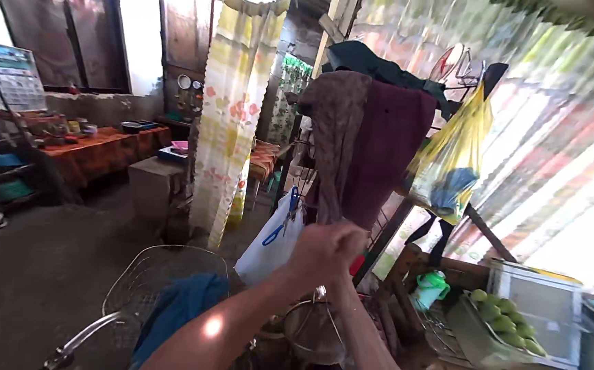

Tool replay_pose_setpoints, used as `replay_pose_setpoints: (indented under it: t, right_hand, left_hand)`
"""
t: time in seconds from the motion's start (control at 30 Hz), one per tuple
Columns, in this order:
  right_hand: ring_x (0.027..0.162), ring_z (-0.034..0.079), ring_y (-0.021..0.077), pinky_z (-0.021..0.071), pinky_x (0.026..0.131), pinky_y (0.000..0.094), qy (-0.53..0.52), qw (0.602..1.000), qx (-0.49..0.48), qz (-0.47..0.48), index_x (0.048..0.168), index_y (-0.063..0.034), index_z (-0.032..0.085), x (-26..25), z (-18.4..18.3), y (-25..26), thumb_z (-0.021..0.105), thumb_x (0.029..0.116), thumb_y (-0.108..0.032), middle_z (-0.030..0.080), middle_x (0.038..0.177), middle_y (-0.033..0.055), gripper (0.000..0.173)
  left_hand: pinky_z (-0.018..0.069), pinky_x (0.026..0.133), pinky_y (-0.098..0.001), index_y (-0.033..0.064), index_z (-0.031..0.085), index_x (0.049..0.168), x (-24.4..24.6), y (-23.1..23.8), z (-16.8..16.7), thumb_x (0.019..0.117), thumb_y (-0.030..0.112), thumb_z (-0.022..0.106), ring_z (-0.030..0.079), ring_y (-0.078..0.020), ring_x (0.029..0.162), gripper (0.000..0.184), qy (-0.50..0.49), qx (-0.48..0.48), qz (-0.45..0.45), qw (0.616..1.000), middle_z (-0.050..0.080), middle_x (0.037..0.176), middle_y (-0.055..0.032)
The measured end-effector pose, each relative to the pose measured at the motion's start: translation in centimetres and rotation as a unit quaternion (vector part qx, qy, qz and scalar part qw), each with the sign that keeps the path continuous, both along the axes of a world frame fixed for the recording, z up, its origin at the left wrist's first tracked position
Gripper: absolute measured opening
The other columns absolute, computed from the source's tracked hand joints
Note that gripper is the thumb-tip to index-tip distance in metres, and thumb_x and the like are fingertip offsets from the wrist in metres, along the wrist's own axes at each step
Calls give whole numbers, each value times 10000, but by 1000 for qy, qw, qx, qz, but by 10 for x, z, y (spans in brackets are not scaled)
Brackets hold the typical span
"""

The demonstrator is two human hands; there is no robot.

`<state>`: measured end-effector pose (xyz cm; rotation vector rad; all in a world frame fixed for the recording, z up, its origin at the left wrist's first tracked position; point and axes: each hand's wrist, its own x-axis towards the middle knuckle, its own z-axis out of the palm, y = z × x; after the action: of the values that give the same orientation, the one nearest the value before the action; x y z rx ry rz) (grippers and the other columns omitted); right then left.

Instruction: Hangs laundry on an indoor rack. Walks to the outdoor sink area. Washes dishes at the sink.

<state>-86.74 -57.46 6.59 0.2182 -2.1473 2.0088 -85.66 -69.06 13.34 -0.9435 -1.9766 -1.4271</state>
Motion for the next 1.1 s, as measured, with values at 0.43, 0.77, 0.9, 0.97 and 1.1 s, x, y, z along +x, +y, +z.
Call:
replay_pose_setpoints:
  t: [0.43, 0.77, 0.9, 0.97, 1.1]
  right_hand:
    - [464, 569, 154, 550, 430, 317, -32, 997, -56, -39, 1266, 20, 507, 0, 3, 11, 333, 1126, -287, 624, 751, 79, 379]
    - [470, 580, 129, 546, 462, 284, -28, 999, -20, 38, 1136, 4, 575, 5, -3, 13, 307, 1121, -356, 581, 617, 32, 449]
    - [464, 535, 101, 477, 432, 244, -41, 998, 12, 47, 1139, 7, 600, 2, -6, 3, 303, 1109, -436, 568, 617, 22, 535]
    - [454, 512, 91, 448, 406, 226, -41, 997, 6, 59, 1164, 3, 586, -4, -6, -1, 338, 1109, -425, 575, 648, 23, 498]
    - [462, 516, 82, 457, 404, 224, -25, 996, 0, 81, 1154, -15, 594, -13, -7, -8, 363, 1106, -399, 580, 670, 7, 451]
  left_hand:
    - [571, 776, -577, 96, 564, 1394, -118, -59, -22, 955, 418, 705, 702, -367, 954, 563, -37, -114, 252, 960, 666, 1220, -180]
    - [560, 780, -577, 94, 711, 1156, -120, -80, -8, 1013, 253, 615, 678, -377, 1009, 234, 32, -122, 268, 955, 680, 1167, -170]
    - [558, 771, -596, 96, 685, 1174, -111, -93, 4, 1006, 240, 633, 676, -359, 930, 227, -54, -118, 253, 959, 631, 1224, -176]
    - [543, 784, -610, 93, 661, 1176, -111, -95, 10, 997, 221, 636, 679, -358, 929, 222, -90, -134, 239, 958, 674, 1143, -160]
    - [576, 758, -519, 70, 601, 1277, -118, -96, 3, 969, 166, 691, 693, -275, 827, 335, -102, -73, 167, 978, 706, 1014, -128]
